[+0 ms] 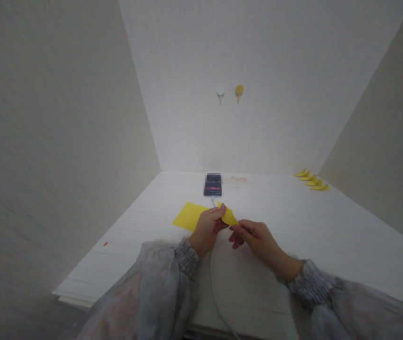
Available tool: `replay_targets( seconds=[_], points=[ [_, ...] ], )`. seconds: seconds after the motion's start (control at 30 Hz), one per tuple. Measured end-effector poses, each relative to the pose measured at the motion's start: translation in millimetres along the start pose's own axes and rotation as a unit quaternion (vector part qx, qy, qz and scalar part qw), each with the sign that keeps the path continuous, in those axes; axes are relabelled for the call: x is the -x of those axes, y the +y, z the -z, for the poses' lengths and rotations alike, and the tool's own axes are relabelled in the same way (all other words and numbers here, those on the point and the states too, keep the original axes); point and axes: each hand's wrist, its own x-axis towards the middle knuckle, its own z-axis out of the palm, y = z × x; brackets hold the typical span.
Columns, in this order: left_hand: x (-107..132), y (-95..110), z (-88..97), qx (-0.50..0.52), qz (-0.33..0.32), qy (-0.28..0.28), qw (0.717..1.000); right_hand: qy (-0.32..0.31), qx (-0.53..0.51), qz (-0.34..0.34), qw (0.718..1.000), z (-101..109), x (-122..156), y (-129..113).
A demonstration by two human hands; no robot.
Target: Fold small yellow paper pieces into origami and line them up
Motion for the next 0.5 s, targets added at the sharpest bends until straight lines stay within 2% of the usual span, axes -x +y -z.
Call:
replay_targets(
  seconds=[0.17, 0.37, 0.5],
  points=[
    [-1.2, -2.3, 2.8, -0.004, -0.001, -0.012, 1.0, -0.032, -0.019, 0.029, 0.999, -0.2, 2.4, 1.0],
    [-3.9, -3.1, 4.2, 0.029, 0.01, 0.017, 0.999, 0.011, 0.049, 0.007, 0.999, -0.5, 5.6, -6.4],
    [-4.7, -4.7, 4.5, 0.051, 0.01, 0.0, 0.999, 0.001, 0.089, 0.036, 0.995, 0.1, 8.6, -11.8]
  ],
)
